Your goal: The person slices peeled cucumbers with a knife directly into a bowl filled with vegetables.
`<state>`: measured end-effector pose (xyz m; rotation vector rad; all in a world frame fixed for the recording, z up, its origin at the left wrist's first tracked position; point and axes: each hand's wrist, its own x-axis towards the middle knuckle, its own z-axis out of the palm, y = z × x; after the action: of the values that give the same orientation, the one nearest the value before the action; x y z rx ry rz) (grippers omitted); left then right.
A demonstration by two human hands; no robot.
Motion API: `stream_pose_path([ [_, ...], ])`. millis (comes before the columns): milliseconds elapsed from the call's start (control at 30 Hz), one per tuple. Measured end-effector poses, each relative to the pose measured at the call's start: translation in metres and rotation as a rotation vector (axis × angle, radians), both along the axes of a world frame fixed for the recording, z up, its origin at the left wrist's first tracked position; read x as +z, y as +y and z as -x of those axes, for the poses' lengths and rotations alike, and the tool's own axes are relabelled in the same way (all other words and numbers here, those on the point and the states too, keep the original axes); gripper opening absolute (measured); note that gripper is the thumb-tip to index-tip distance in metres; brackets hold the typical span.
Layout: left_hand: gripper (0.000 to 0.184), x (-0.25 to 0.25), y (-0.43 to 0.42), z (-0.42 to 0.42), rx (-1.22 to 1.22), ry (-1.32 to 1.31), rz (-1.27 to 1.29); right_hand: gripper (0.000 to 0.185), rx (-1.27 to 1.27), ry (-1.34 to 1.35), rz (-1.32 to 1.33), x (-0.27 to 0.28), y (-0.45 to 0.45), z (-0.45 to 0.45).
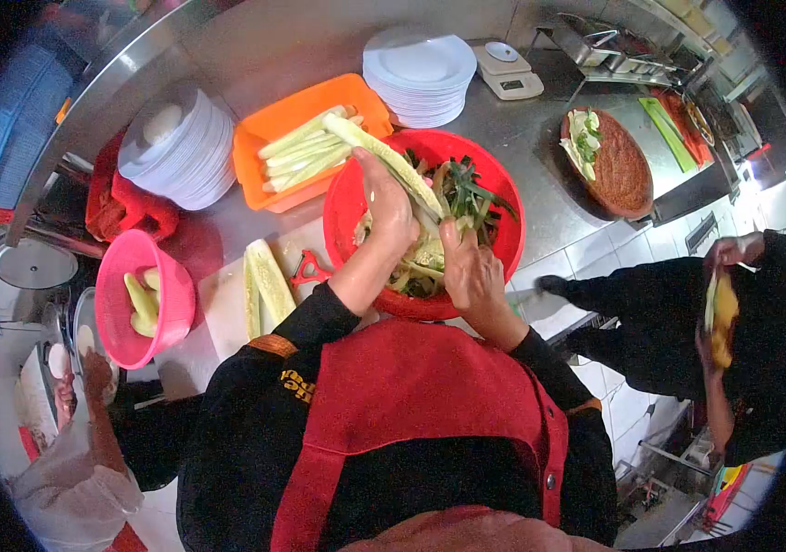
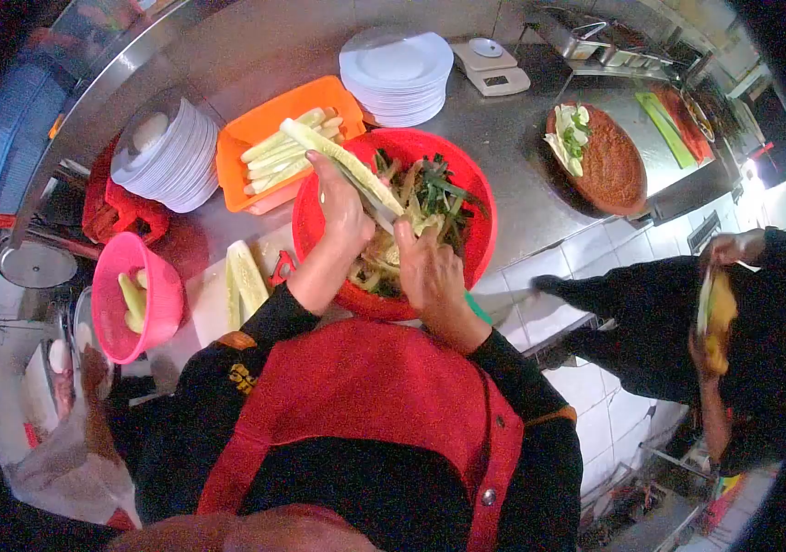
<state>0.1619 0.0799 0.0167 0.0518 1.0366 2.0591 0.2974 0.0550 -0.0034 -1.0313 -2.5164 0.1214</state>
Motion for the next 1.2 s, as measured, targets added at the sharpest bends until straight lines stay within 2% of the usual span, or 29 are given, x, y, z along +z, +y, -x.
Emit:
stream_pose_path([
  [133, 0.057, -0.007, 0.0, 0.003, -0.107, -0.014, -0.039, 0.015, -0.045, -0.091, -0.07, -0.001, 0.007, -0.002],
  [200, 0.063, -0.008, 0.002, 0.003, -0.123, -0.061, -0.117, 0.015, 0.042, 0.007, 0.112, -0.001, 0.011, -0.006],
  [233, 0.063, -0.004, -0.001, 0.004, -0.122, -0.061, -0.117, 0.015, 0.042, 0.007, 0.112, 0.001, 0.013, -0.009],
  [300, 0.071, 0.003, -0.008, 0.008, -0.289, -0.182, -0.216, 0.017, 0.135, 0.112, 0.39, 0.009, 0.017, -0.013],
  [367, 0.074, -0.001, -0.01, 0.014, -0.343, -0.141, -0.268, 0.02, 0.12, 0.095, 0.434, 0.013, 0.015, -0.015],
  [433, 0.071, -0.003, -0.013, 0.018, -0.455, -0.005, -0.156, 0.024, 0.105, 0.075, 0.481, 0.017, 0.009, -0.017],
  [500, 0.068, -0.002, -0.011, 0.013, -0.37, -0.087, -0.122, 0.024, 0.093, 0.077, 0.435, 0.022, 0.003, -0.015],
  [567, 0.067, 0.001, -0.015, 0.009, -0.395, -0.01, -0.259, 0.022, 0.087, 0.079, 0.435, 0.021, 0.0, -0.012],
  [667, 0.067, -0.005, -0.018, 0.009, -0.421, 0.043, -0.311, 0.019, 0.105, 0.082, 0.442, 0.02, 0.0, -0.011],
  [933, 0.065, -0.009, -0.024, 0.012, -0.279, 0.041, -0.236, 0.022, 0.145, 0.103, 0.354, 0.012, -0.006, -0.006],
  [1000, 0.065, -0.008, -0.026, 0.015, -0.269, 0.085, -0.234, 0.023, 0.184, 0.166, 0.157, 0.008, -0.006, -0.003],
  [1200, 0.065, -0.006, -0.03, 0.013, -0.219, 0.139, -0.184, 0.026, 0.176, 0.125, 0.308, 0.014, -0.014, 0.001],
])
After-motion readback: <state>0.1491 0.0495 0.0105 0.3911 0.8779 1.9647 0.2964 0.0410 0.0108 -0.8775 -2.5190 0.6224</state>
